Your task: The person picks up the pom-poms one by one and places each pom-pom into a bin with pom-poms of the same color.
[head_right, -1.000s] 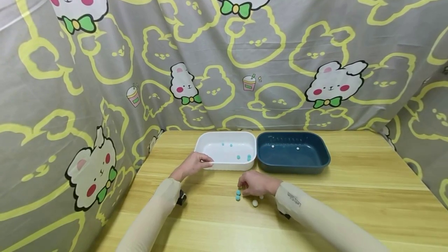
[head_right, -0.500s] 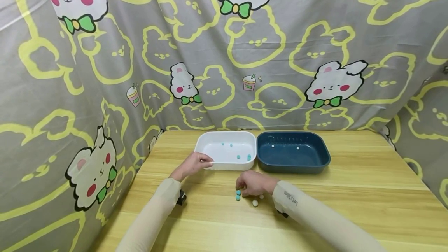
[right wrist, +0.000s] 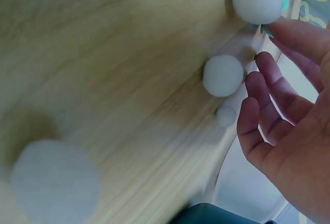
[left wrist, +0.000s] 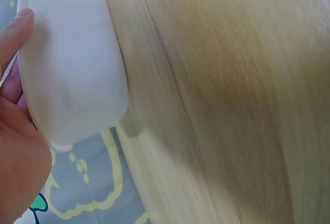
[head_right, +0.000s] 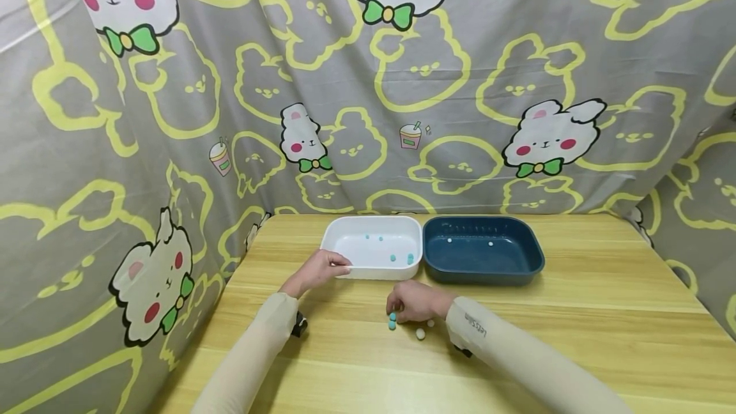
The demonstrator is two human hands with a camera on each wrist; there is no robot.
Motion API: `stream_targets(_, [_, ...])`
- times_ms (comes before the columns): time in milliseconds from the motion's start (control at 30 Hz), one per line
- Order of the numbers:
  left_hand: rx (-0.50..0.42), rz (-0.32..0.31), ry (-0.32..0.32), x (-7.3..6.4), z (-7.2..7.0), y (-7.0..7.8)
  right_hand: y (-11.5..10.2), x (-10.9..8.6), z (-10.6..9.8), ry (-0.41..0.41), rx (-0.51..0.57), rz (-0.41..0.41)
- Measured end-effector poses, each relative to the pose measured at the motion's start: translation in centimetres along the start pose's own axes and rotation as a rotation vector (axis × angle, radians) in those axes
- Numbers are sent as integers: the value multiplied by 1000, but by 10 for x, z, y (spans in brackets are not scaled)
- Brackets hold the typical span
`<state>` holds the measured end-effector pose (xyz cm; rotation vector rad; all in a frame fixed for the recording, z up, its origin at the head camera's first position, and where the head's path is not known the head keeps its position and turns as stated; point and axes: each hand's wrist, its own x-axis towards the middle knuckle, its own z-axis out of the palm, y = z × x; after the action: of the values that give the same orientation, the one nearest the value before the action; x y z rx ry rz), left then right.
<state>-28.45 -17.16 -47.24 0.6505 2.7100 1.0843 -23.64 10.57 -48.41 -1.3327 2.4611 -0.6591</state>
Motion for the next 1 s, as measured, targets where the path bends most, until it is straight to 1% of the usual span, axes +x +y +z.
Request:
stream_targets(433, [7, 21, -5, 0, -1, 1, 0, 0, 0, -11, -17, 15])
stream_targets(733, [-15, 23, -4, -2, -1, 2, 4, -2, 1, -3, 0, 9])
stream_targets(1000, [-29, 15, -2, -2, -1, 2, 3, -8, -6, 53, -2, 8])
